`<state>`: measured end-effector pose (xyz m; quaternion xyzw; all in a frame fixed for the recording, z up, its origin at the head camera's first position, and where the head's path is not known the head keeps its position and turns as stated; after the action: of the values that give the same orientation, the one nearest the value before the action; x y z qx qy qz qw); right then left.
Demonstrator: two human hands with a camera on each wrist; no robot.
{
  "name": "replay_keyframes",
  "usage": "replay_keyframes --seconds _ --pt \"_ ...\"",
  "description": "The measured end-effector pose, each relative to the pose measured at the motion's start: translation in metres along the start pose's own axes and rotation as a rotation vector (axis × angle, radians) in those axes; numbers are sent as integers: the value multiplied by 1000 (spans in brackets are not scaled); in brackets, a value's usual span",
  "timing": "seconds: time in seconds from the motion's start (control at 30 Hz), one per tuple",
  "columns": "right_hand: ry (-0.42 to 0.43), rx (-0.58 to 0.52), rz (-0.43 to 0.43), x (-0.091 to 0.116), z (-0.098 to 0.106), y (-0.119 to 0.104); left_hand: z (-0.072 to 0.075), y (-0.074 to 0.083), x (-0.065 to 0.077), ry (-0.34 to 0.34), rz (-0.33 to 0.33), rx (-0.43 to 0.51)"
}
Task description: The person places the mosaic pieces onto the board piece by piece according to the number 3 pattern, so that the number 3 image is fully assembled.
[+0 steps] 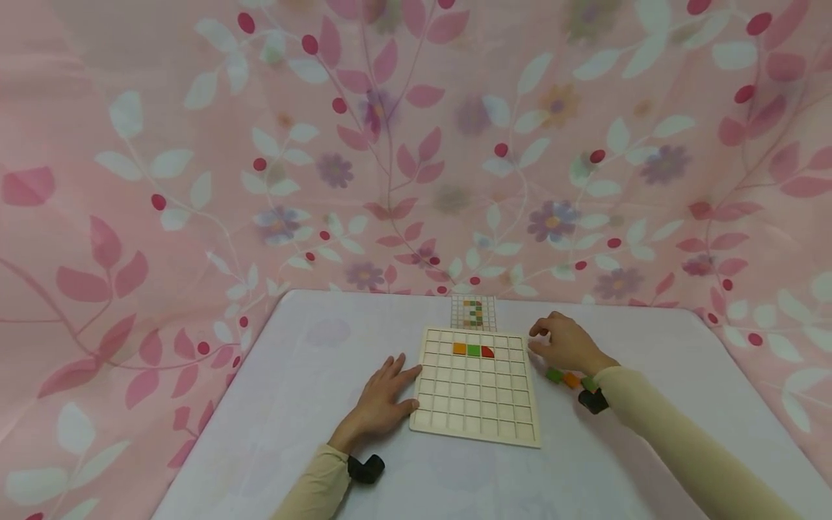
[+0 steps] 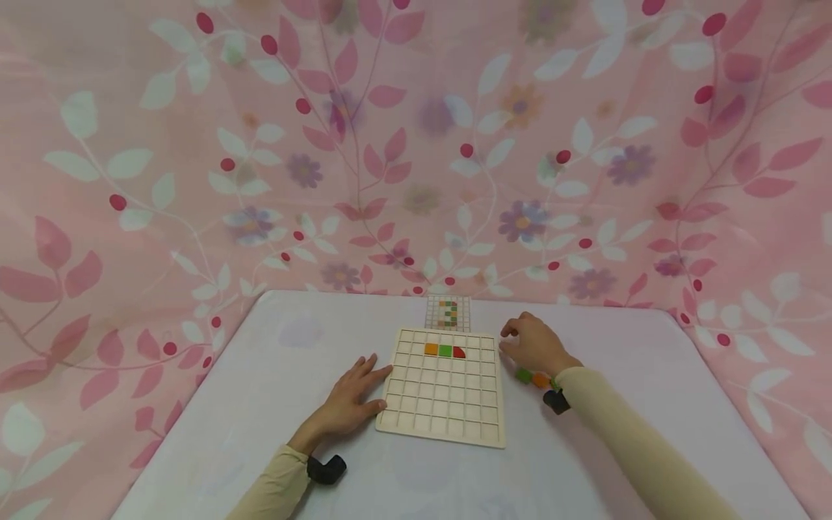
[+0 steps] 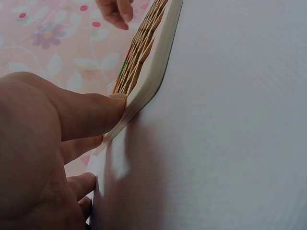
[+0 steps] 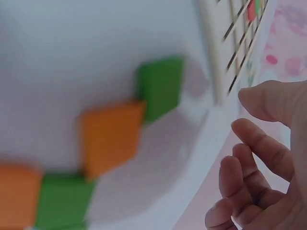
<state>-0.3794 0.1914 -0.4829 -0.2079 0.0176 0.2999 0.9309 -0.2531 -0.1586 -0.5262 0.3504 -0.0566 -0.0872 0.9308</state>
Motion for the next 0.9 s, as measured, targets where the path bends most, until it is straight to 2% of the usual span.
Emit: replay_keyframes --seconds 0.23,0.53,0.9 --pt "-34 -42 -15 25 7 19 -2 -12 -1 29 22 -1" --pt "-100 -14 -52 48 -2 26 -2 -12 1 50 -22 35" --pt "-31 -2 0 70 -5 18 -6 -9 -4 22 14 8"
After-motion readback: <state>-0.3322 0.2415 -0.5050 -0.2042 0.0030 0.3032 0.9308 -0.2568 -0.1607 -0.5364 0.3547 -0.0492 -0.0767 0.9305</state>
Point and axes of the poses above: each hand's wrist, its own x-axis away from the middle knuckle, its own z-axis out of the back of the hand, y = z × x, the point moved 6 cm from there along -x, towards the middle knuckle, and after that the axes turned 10 degrees about z, right-handed, at the moved point
